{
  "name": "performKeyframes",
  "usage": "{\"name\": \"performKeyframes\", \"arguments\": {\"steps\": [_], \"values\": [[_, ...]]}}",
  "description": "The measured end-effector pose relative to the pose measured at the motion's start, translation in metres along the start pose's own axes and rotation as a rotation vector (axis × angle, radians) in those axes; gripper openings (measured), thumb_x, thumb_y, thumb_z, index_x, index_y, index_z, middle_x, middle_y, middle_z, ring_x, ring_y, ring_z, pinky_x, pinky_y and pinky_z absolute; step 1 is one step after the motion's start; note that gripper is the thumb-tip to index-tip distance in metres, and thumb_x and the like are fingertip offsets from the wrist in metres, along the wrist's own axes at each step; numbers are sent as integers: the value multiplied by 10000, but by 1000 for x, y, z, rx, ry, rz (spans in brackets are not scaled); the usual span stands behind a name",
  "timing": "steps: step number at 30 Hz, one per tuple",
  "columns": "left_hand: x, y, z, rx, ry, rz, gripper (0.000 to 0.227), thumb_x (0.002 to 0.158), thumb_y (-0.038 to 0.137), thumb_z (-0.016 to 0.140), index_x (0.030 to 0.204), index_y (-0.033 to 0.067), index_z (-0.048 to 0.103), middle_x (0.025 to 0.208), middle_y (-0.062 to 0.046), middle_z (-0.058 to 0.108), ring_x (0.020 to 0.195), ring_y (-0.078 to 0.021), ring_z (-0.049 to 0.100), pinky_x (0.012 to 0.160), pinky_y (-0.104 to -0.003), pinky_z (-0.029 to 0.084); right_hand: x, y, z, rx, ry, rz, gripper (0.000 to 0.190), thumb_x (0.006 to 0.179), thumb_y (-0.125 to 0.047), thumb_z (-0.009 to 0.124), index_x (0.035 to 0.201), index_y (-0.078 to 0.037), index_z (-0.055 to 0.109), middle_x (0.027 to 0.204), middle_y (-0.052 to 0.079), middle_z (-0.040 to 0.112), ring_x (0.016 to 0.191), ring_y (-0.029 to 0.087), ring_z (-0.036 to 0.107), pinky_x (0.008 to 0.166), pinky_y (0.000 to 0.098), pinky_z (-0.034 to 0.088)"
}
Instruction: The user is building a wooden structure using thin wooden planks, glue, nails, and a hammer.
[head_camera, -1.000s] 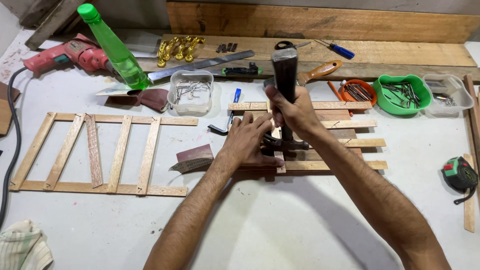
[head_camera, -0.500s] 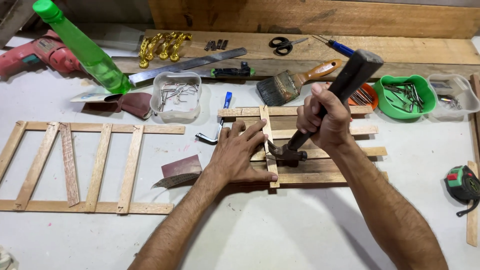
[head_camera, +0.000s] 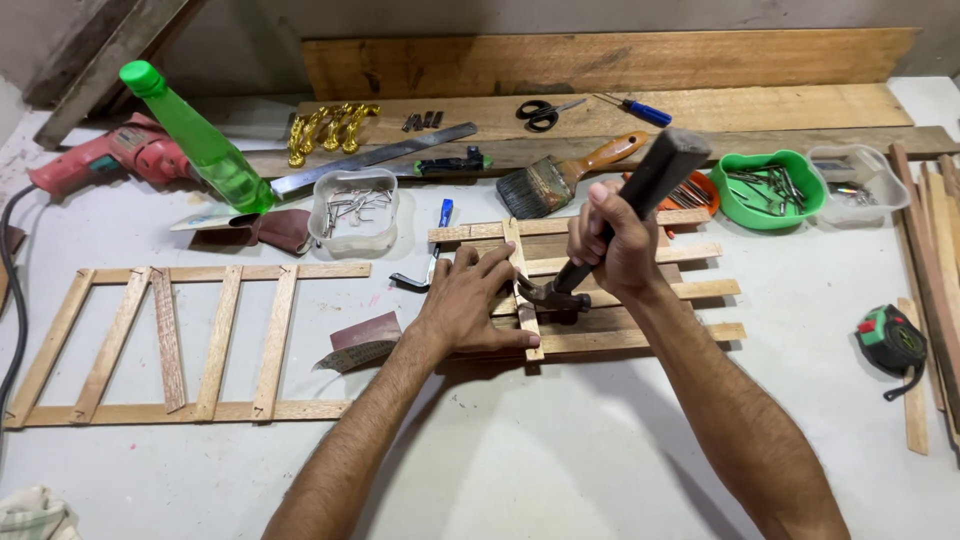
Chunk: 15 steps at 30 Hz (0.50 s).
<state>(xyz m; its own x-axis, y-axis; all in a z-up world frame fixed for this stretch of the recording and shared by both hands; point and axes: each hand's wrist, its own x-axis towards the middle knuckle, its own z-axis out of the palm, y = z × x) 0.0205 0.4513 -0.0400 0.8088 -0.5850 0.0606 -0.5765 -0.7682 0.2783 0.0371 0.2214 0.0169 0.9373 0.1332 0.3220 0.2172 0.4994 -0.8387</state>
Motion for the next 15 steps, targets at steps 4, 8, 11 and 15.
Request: {"name": "performKeyframes", "arguments": {"steps": [4, 8, 11, 15], "values": [[4, 3, 1, -45, -51, -50, 968, 637, 876, 709, 1329, 209, 593, 1601, -28, 358, 1315, -314, 385, 1044, -542, 353, -6, -5, 8, -26, -18, -43, 418, 1022, -257, 658, 696, -92, 456, 519, 21, 354, 403, 157, 356, 408, 334, 339], [3, 10, 2, 1, 121, 20, 581, 803, 561, 767, 1205, 156, 654, 1405, -74, 551, 1205, -283, 448, 962, -484, 398, -14, -23, 10, -41, -1, -50, 412, 1025, -243, 653, 696, -86, 463, 514, 24, 364, 411, 164, 376, 419, 330, 353], [5, 23, -6, -105, 172, 86, 265, 912, 374, 742, 1055, 153, 715, 1118, -33, 707, 1066, -221, 544, 953, -442, 428, -21, -47, 12, -2, 32, -66, 402, 1017, -252, 650, 700, -88, 465, 515, 27, 366, 409, 160, 372, 422, 327, 360], [13, 57, -30, -344, 317, 234, 128, 909, 226, 744, 943, 103, 743, 881, -56, 732, 864, -256, 574, 807, -408, 462, -34, -81, 2, 10, 21, -125, 409, 1030, -262, 641, 705, -87, 464, 518, 35, 366, 415, 159, 371, 433, 326, 366]]}}
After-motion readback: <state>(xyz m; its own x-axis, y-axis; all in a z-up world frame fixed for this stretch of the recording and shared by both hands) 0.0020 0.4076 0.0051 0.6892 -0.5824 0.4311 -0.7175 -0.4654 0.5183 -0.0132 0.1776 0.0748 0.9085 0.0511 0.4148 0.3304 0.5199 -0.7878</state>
